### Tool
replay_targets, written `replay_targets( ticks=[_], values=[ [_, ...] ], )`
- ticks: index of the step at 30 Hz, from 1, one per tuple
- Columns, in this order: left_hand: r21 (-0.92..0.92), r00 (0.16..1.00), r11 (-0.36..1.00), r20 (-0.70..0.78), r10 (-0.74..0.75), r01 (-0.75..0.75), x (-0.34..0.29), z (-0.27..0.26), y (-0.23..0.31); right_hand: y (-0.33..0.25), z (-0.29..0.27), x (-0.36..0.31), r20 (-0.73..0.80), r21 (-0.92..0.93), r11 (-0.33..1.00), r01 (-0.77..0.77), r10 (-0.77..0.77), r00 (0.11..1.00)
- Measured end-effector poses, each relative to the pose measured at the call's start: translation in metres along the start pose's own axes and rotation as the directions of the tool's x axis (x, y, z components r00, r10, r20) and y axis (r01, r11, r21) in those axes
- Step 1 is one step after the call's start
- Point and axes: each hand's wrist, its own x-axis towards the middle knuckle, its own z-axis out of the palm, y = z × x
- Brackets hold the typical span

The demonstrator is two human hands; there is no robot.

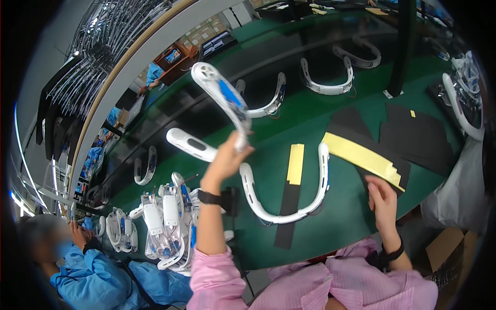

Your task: Assembling components of wearable electronic devices on a factory production line.

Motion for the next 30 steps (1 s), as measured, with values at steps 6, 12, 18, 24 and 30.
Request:
replay_targets(
  ticks=[6, 12, 18, 24, 30],
  values=[
    [0.07, 0.916, 0.916, -0.11, -0.386, 0.395, 0.044, -0.064, -0.164, 0.059, -0.026, -0.04, -0.246, -0.155, 0.976, 0.151, -0.186, 0.951],
    [0.742, 0.78, 0.259, -0.539, -0.318, 0.619, 0.087, -0.017, -0.161, 0.075, -0.002, -0.055, -0.034, -0.669, 0.561, 0.487, -0.678, 0.734],
    [0.481, 0.702, 0.631, -0.042, 0.711, -0.609, 0.226, 0.129, -0.025, 0.078, 0.011, -0.056, -0.008, -0.707, 0.5, 0.499, -0.712, 0.703],
    [0.589, 0.882, 0.662, 0.233, 0.408, -0.462, 0.27, 0.197, 0.028, 0.067, 0.018, -0.058, 0.017, -0.684, 0.498, 0.532, -0.719, 0.695],
    [-0.115, 0.921, 0.938, 0.186, 0.343, -0.326, 0.176, 0.064, 0.113, 0.054, 0.015, -0.059, -0.01, -0.551, 0.68, 0.483, -0.585, 0.811]
  ],
)
